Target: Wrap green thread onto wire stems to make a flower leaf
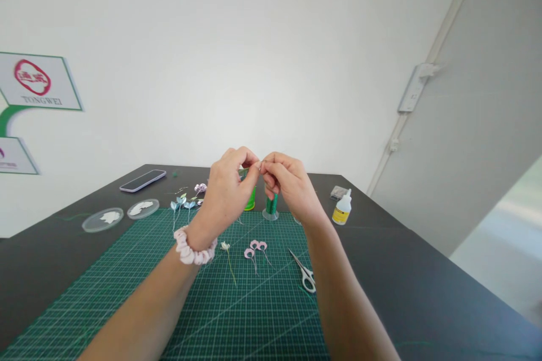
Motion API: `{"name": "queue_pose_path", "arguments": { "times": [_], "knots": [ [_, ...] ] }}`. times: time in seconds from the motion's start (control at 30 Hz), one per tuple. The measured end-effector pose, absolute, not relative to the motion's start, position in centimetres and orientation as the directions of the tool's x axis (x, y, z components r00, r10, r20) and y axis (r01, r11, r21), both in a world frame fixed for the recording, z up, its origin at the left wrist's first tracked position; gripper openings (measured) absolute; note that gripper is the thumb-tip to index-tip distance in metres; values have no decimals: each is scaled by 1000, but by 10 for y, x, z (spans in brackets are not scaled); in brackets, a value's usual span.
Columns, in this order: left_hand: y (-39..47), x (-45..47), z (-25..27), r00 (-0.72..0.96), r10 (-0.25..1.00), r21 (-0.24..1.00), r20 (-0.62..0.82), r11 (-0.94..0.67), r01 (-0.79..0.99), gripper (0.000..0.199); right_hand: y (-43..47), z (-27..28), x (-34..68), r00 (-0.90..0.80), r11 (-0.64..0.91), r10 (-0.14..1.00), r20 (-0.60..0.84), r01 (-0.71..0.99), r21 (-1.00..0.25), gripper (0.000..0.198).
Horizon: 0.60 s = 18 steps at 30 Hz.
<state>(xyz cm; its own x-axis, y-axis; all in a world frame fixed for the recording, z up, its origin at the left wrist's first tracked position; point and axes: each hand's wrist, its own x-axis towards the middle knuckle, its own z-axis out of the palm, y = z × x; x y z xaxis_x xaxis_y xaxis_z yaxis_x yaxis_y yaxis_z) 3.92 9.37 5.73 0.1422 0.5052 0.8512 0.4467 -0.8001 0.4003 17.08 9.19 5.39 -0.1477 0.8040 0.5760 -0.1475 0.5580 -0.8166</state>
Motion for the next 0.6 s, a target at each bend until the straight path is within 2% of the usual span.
{"name": "queue_pose_path", "arguments": {
  "times": [0.33, 0.6],
  "knots": [
    [65, 28, 62, 172, 532, 416, 829, -792, 446, 14, 70, 58, 158, -92, 543, 819, 566, -196, -817, 29],
    [27, 16, 55, 183, 628, 526, 757, -751, 400, 15, 30, 45, 148, -77, 472, 868, 491, -182, -862, 25]
  ]
}}
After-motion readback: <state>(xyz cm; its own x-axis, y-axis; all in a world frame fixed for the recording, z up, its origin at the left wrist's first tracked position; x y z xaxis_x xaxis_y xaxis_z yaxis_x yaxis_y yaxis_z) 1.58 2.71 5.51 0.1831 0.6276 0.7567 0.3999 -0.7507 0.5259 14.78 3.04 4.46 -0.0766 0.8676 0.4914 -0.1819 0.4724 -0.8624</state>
